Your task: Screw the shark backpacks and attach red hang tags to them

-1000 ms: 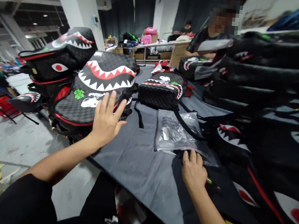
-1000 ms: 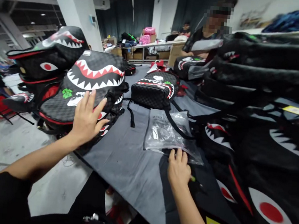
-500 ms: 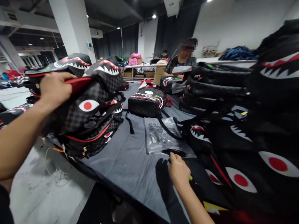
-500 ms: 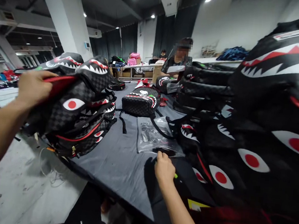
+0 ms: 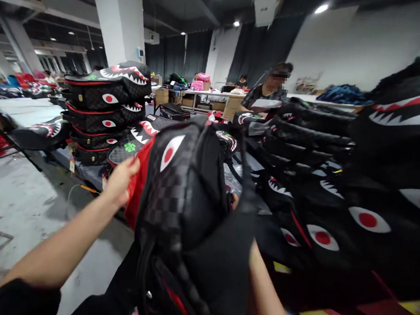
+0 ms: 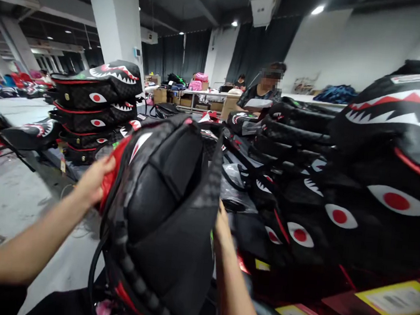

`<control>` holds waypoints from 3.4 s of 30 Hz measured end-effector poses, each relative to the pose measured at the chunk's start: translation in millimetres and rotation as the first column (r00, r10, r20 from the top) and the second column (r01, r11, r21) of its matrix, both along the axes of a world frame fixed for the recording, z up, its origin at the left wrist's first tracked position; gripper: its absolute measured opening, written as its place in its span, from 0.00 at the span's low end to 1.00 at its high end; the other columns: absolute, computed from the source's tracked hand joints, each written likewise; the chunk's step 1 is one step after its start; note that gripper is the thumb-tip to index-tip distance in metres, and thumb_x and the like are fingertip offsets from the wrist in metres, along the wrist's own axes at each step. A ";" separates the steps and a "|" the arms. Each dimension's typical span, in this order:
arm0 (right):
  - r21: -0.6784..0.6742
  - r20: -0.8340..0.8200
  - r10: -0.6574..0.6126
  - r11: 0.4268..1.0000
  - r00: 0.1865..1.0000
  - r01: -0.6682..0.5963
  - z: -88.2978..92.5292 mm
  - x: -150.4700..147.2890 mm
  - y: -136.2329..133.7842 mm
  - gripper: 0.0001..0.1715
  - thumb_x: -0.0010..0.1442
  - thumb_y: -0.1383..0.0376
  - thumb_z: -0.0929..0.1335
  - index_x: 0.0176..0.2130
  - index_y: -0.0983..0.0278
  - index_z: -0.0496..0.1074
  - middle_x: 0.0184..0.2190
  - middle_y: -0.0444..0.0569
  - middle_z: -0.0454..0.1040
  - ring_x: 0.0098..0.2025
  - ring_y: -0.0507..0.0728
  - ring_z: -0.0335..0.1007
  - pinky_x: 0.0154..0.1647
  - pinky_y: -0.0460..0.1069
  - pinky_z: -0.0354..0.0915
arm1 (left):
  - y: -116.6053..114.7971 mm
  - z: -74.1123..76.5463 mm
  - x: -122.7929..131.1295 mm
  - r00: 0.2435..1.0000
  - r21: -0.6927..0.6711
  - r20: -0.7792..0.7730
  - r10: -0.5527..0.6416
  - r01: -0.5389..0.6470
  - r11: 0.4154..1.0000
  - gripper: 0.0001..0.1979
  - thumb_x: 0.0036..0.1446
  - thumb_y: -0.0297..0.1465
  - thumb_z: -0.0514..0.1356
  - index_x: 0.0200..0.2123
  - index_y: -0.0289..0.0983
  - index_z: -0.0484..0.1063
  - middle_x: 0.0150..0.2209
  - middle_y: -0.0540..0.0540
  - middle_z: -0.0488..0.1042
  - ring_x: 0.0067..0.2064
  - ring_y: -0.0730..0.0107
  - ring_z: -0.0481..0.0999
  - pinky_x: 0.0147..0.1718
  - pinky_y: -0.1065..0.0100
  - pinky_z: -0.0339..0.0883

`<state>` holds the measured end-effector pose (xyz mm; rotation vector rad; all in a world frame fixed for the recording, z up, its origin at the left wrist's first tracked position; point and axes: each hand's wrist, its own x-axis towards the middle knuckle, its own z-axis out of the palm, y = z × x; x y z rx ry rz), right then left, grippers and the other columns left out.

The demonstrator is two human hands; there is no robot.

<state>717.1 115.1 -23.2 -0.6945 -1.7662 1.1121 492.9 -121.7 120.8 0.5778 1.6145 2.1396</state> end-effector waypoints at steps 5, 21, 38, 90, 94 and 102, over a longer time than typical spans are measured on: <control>-0.379 0.030 -0.232 0.898 0.972 0.225 10.8 62.1 -3.6 0.41 0.49 0.49 0.71 0.57 0.65 0.68 0.44 0.56 0.76 0.37 0.58 0.75 0.17 0.42 0.58 | -54.6 -146.5 13.0 0.997 -0.551 0.076 0.018 0.027 0.834 0.17 0.56 0.42 0.55 0.42 0.38 0.74 0.44 0.40 0.79 0.49 0.54 0.78 0.47 0.55 0.72; -0.308 -0.062 -0.109 0.948 0.992 0.085 -16.2 18.1 -95.1 0.39 0.58 0.47 0.67 0.60 0.66 0.65 0.28 0.49 0.79 0.24 0.53 0.72 0.28 0.48 0.68 | -31.0 -219.1 109.1 -0.005 -0.591 -0.807 -0.591 -0.011 0.807 0.21 0.63 0.43 0.52 0.54 0.42 0.72 0.55 0.41 0.73 0.54 0.55 0.74 0.47 0.55 0.69; 0.192 -0.218 -0.331 0.908 0.918 0.373 -64.7 32.0 -150.7 0.27 0.61 0.74 0.66 0.57 0.58 0.66 0.42 0.51 0.77 0.44 0.56 0.75 0.48 0.55 0.73 | 264.7 -110.7 104.1 -0.696 -0.741 -0.441 -0.566 -0.073 0.668 0.23 0.66 0.42 0.48 0.36 0.33 0.78 0.35 0.38 0.79 0.38 0.59 0.77 0.35 0.63 0.60; -0.253 -0.075 -0.498 0.848 0.864 0.466 -79.6 12.1 -54.9 0.19 0.64 0.50 0.63 0.41 0.64 0.67 0.23 0.42 0.72 0.19 0.50 0.68 0.20 0.45 0.66 | 202.9 -210.1 56.3 -0.072 -0.355 -0.932 -0.356 0.387 0.851 0.14 0.64 0.34 0.49 0.29 0.37 0.69 0.32 0.47 0.71 0.45 0.63 0.69 0.63 0.39 0.51; -0.294 0.003 -0.530 0.810 0.848 0.507 -73.9 8.2 -58.2 0.22 0.63 0.48 0.64 0.34 0.65 0.69 0.17 0.39 0.66 0.15 0.47 0.59 0.16 0.43 0.57 | 203.7 -214.8 55.3 -0.043 -0.365 -0.924 -0.381 0.406 0.838 0.14 0.64 0.36 0.49 0.28 0.38 0.67 0.31 0.48 0.71 0.45 0.64 0.69 0.64 0.39 0.50; -0.163 0.105 -0.498 0.845 0.861 0.508 -73.0 -0.7 -56.2 0.20 0.62 0.51 0.65 0.31 0.65 0.70 0.17 0.40 0.67 0.17 0.49 0.62 0.20 0.45 0.61 | 203.6 -218.5 54.0 -0.105 -0.249 -0.968 -0.226 0.364 0.897 0.14 0.64 0.35 0.49 0.28 0.40 0.66 0.30 0.51 0.71 0.43 0.68 0.71 0.64 0.50 0.55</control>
